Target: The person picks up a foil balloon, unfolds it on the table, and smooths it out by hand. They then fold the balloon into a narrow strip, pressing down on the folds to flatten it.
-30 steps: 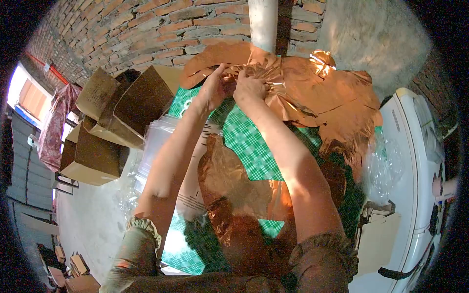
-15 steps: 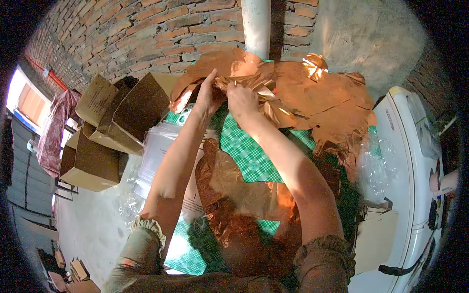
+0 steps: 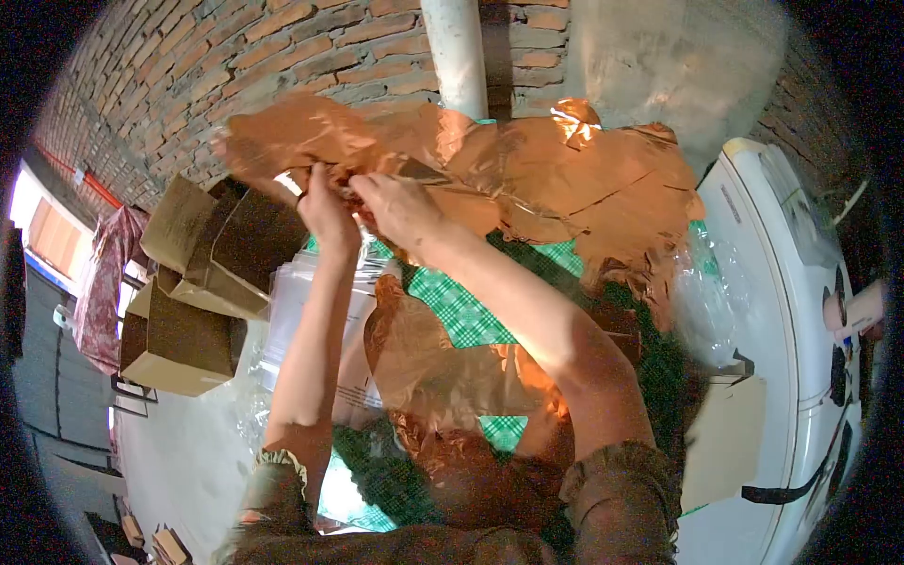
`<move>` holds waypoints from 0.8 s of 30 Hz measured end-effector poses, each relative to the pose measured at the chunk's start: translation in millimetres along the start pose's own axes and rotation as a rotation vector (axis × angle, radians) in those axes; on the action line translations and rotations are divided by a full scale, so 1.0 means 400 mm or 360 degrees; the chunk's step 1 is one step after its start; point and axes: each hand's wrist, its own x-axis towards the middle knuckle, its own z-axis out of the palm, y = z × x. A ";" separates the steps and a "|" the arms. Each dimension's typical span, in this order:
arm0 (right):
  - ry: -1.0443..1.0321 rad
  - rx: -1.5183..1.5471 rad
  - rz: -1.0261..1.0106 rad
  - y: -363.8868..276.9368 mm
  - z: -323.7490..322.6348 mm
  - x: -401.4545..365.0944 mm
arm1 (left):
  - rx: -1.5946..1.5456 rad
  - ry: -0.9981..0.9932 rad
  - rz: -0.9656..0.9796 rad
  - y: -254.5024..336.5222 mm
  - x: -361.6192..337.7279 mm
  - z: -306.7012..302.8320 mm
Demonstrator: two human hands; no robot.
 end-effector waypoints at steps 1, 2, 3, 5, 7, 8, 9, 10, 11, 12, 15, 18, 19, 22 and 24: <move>0.0057 0.0039 -0.0127 -0.028 -0.008 0.005 | -0.0079 0.0059 0.0083 0.014 -0.004 -0.011; 0.0114 0.0077 -0.0257 -0.063 -0.022 0.014 | -0.0013 0.0057 0.0113 0.063 -0.034 -0.027; 0.0218 0.0035 -0.0413 -0.089 -0.022 0.024 | -0.0209 0.0025 0.0187 0.085 -0.044 -0.039; 0.0431 -0.0020 -0.0636 -0.123 -0.022 0.047 | -0.0342 -0.0072 0.0269 0.126 -0.068 -0.079; 0.0498 -0.0101 -0.0771 -0.165 -0.052 0.066 | -0.0239 -0.0280 0.0684 0.162 -0.075 -0.087; 0.0490 -0.0170 -0.0798 -0.172 -0.056 0.077 | -0.0111 -0.0275 0.0691 0.192 -0.084 -0.083; 0.0431 -0.0116 -0.0777 -0.180 -0.062 0.082 | 0.0017 -0.0269 0.0698 0.244 -0.105 -0.060; 0.0373 -0.0063 -0.0756 -0.186 -0.068 0.086 | 0.0065 -0.0247 0.0731 0.255 -0.111 -0.049; 0.0405 0.0128 -0.0753 -0.188 -0.069 0.096 | 0.0114 -0.0224 0.0763 0.267 -0.117 -0.039; 0.0438 0.0323 -0.0750 -0.193 -0.072 0.113 | 0.0162 -0.0200 0.0794 0.278 -0.123 -0.028; 0.0342 0.0853 -0.0263 -0.199 -0.114 0.111 | 0.0690 -0.0169 0.1132 0.238 -0.049 0.024; -0.0331 0.1195 0.0688 -0.160 -0.200 0.125 | 0.1202 -0.0494 0.0893 0.175 0.032 0.087; -0.0451 0.1267 0.0865 -0.122 -0.203 0.132 | 0.1370 -0.0604 0.0803 0.146 0.063 0.115; -0.0452 0.1607 0.1195 0.059 -0.117 0.135 | 0.2658 -0.0247 0.1432 0.018 0.180 0.231; -0.0296 0.1848 0.1366 0.195 -0.039 0.105 | 0.2492 -0.0560 0.1056 -0.095 0.193 0.237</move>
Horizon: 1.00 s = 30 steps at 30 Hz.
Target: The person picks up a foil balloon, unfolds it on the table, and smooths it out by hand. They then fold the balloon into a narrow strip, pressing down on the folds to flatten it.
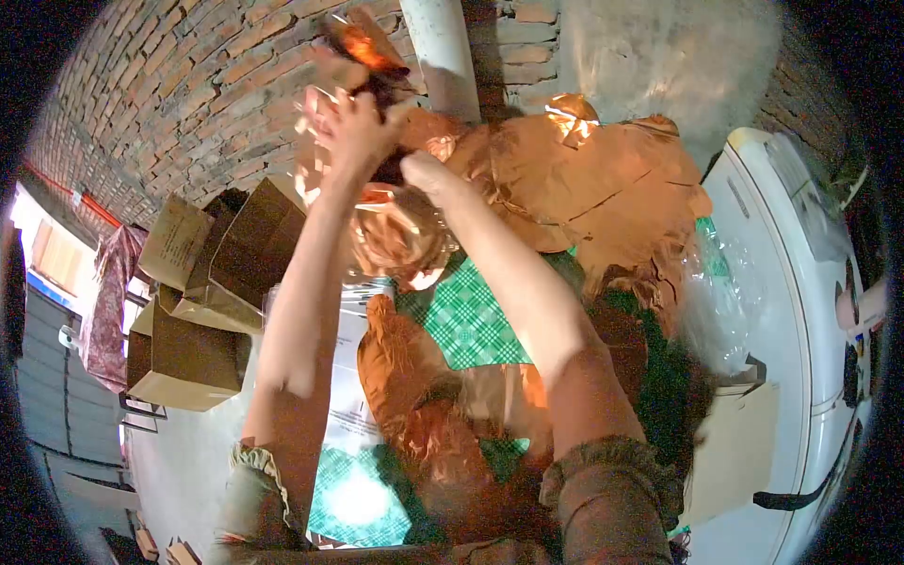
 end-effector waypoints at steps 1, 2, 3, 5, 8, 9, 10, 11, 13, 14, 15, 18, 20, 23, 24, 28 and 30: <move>0.0053 0.0140 0.0026 0.053 -0.051 0.039 | -0.0213 -0.0327 0.0002 0.000 -0.018 0.033; 0.0114 0.0258 0.0042 0.106 -0.100 0.069 | -0.0290 -0.0285 0.0102 -0.004 -0.047 0.100; 0.0166 0.0339 0.0049 0.159 -0.144 0.094 | -0.0325 -0.0772 0.0135 -0.001 -0.065 0.084; 0.0252 0.0460 0.0034 0.253 -0.217 0.134 | -0.0178 -0.0692 0.0571 -0.046 -0.112 0.197; 0.0301 0.0537 0.0020 0.324 -0.268 0.175 | -0.0145 -0.0641 0.0743 -0.077 -0.153 0.169; 0.0301 0.0540 0.0034 0.319 -0.265 0.171 | -0.0200 -0.0658 0.0660 -0.077 -0.157 0.141; 0.0306 0.0561 0.0076 0.278 -0.241 0.143 | -0.0434 -0.0639 0.0448 -0.088 -0.160 0.145; 0.0312 0.0582 0.0119 0.233 -0.213 0.113 | -0.0662 -0.0610 0.0240 -0.101 -0.158 0.151; 0.0191 0.0606 0.0126 0.183 -0.185 0.103 | -0.0673 -0.0522 0.0240 -0.105 -0.179 0.094; 0.0259 0.0585 0.0075 0.171 -0.174 0.098 | -0.0543 -0.0522 0.0210 -0.109 -0.186 0.103; 0.0325 0.0566 0.0032 0.172 -0.165 0.096 | -0.0412 -0.0526 0.0174 -0.108 -0.205 0.110; 0.0524 0.0255 0.0035 0.149 -0.154 0.126 | -0.0233 -0.0648 0.0089 -0.109 -0.242 0.144; 0.0598 0.0037 0.0041 0.134 -0.149 0.137 | -0.0253 -0.0621 0.0048 -0.129 -0.255 0.198; 0.0604 -0.0153 0.0048 0.108 -0.126 0.124 | -0.0222 -0.0550 0.0114 -0.148 -0.257 0.214; 0.0593 -0.0197 0.0085 0.109 -0.134 0.124 | -0.0210 -0.0538 0.0132 -0.155 -0.262 0.217; 0.0558 -0.0731 -0.0102 0.159 -0.209 0.177 | -0.0138 -0.0447 0.0152 -0.157 -0.271 0.223; 0.0650 -0.1074 -0.0178 0.119 -0.169 0.102 | -0.0086 -0.0446 0.0159 -0.152 -0.275 0.222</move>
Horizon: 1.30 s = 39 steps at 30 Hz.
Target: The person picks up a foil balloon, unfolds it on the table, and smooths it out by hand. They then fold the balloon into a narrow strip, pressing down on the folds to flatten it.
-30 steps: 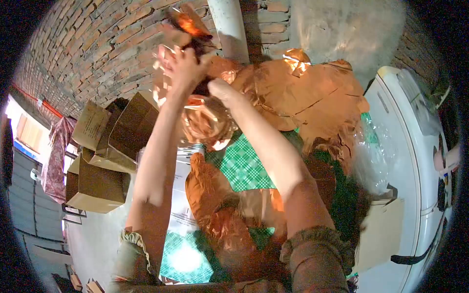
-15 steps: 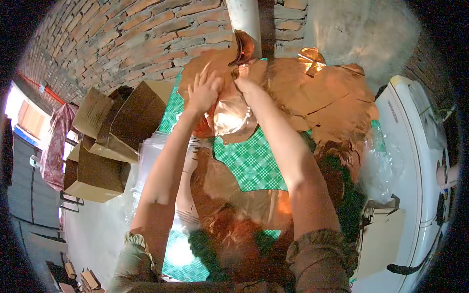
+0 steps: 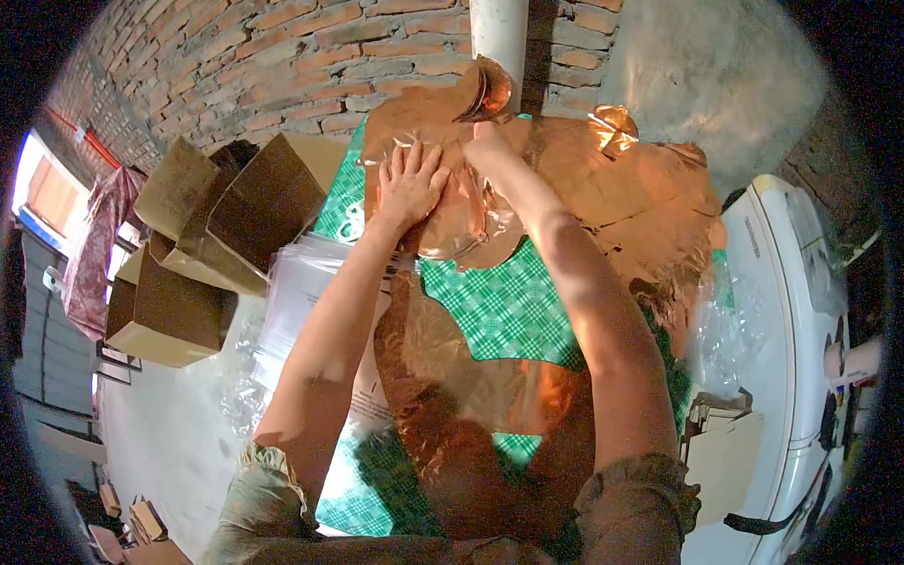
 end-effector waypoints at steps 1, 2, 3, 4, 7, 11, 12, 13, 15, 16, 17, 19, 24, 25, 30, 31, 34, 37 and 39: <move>0.0033 -0.0044 0.0039 -0.059 -0.014 -0.072 | -0.0024 0.0017 0.0005 0.002 -0.002 -0.001; 0.0065 -0.0088 0.0079 -0.120 -0.028 -0.146 | -0.0047 0.0033 0.0012 0.004 -0.004 -0.002; 0.0067 -0.0002 0.0195 -0.179 -0.033 -0.218 | -0.0068 0.0049 0.0021 0.005 -0.006 -0.003; 0.0039 0.0037 0.0204 -0.176 -0.038 -0.233 | -0.0081 0.0058 0.0013 0.006 -0.008 -0.002; -0.0107 -0.0005 0.0143 -0.071 -0.063 -0.214 | -0.0119 0.0130 0.0006 0.013 -0.010 -0.001; -0.0302 -0.0290 0.0398 0.016 -0.086 -0.138 | -0.0174 0.0329 0.0034 0.029 -0.021 -0.024; -0.0341 -0.0246 0.0334 0.022 -0.096 -0.144 | -0.0191 0.0379 0.0045 0.034 -0.023 -0.034; -0.0381 -0.0202 0.0274 0.030 -0.101 -0.151 | -0.0139 0.0366 0.0090 0.036 -0.023 -0.043; -0.0338 -0.0223 0.0280 0.046 -0.100 -0.143 | -0.0043 0.0334 0.0174 0.037 -0.019 -0.061; -0.0317 -0.0226 0.0290 0.060 -0.097 -0.138 | -0.0022 0.0310 0.0192 0.041 -0.020 -0.068; -0.0306 -0.0343 0.0210 0.073 -0.094 -0.129 | 0.0000 0.0283 0.0213 0.046 -0.018 -0.074; -0.0286 -0.0502 0.0061 0.099 -0.090 -0.104 | 0.0066 0.0153 0.0301 0.061 -0.010 -0.101; -0.0253 -0.0705 -0.0111 0.164 -0.072 -0.050 | -0.0291 -0.0160 0.0522 0.110 -0.080 -0.112; -0.0206 -0.0754 -0.0082 0.176 -0.072 -0.047 | -0.0277 -0.0163 0.0538 0.110 -0.095 -0.099; 0.0098 -0.0626 0.0006 0.081 -0.076 -0.149 | -0.0206 -0.0163 0.0502 0.115 -0.101 -0.077; 0.0149 -0.0550 -0.0043 0.077 -0.078 -0.152 | -0.0208 -0.0204 0.0486 0.117 -0.100 -0.081; 0.0181 -0.0617 -0.0064 0.050 -0.097 -0.165 | -0.0208 -0.0271 0.0451 0.119 -0.097 -0.091; 0.0097 -0.0237 -0.0047 0.088 -0.123 -0.125 | -0.0189 -0.0245 0.0432 0.121 -0.101 -0.087; 0.0023 -0.0224 -0.0051 0.094 -0.160 -0.128 | -0.0132 -0.0226 0.0456 0.115 -0.100 -0.078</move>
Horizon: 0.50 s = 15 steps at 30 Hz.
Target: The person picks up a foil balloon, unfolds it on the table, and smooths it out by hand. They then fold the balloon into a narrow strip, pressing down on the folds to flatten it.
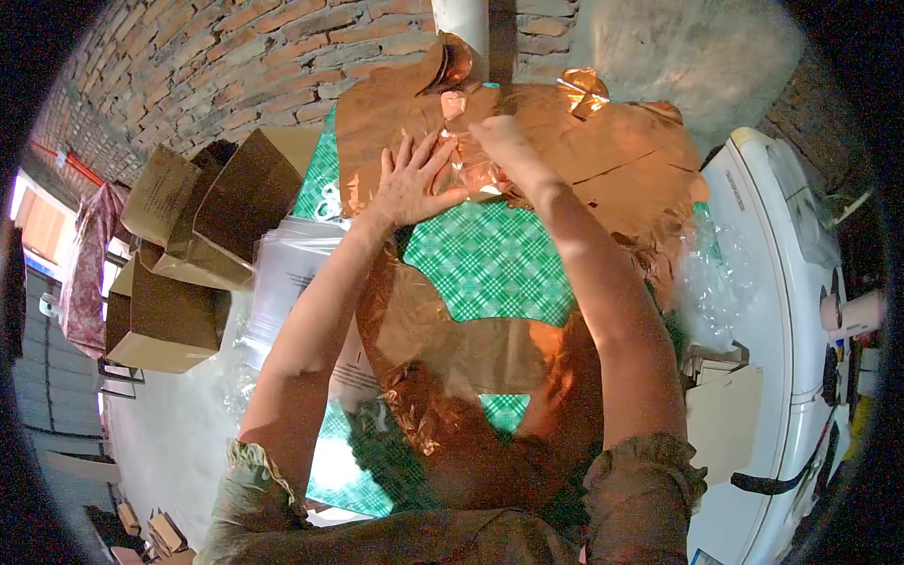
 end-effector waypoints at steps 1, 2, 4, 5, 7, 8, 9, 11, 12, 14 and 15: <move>-0.0034 0.0007 -0.0007 -0.035 -0.020 -0.015 | -0.0001 0.0006 -0.0004 0.001 0.000 -0.001; -0.0074 0.0061 0.0061 -0.063 -0.057 -0.046 | -0.0002 0.0013 -0.0007 0.003 -0.002 -0.002; -0.0093 0.0129 0.0181 -0.208 -0.156 -0.155 | 0.0003 0.0022 -0.0016 0.005 -0.003 -0.001; -0.0072 0.0144 0.0233 -0.259 -0.196 -0.182 | 0.0008 0.0024 -0.0022 0.004 -0.002 0.000; 0.0090 0.0100 0.0307 -0.297 -0.263 -0.198 | 0.0035 0.0003 -0.0026 0.009 -0.001 -0.005; 0.0178 0.0290 -0.0014 -0.312 -0.299 -0.236 | 0.0060 -0.0016 -0.0025 0.011 -0.001 -0.010; 0.0300 0.0414 -0.0074 -0.341 -0.343 -0.258 | 0.0084 -0.0037 -0.0026 0.012 -0.002 -0.014; 0.0442 0.0610 -0.0063 -0.365 -0.445 -0.271 | 0.0080 -0.0061 -0.0043 0.011 -0.004 -0.013; 0.0469 0.0690 0.0017 -0.360 -0.504 -0.261 | 0.0067 -0.0049 -0.0031 0.011 -0.007 -0.013; 0.0301 0.0771 -0.0030 -0.325 -0.619 -0.280 | 0.0078 -0.0088 -0.0038 0.010 0.001 -0.012; 0.0237 0.0747 -0.0043 -0.329 -0.648 -0.302 | 0.0083 -0.0147 -0.0068 0.014 0.006 -0.022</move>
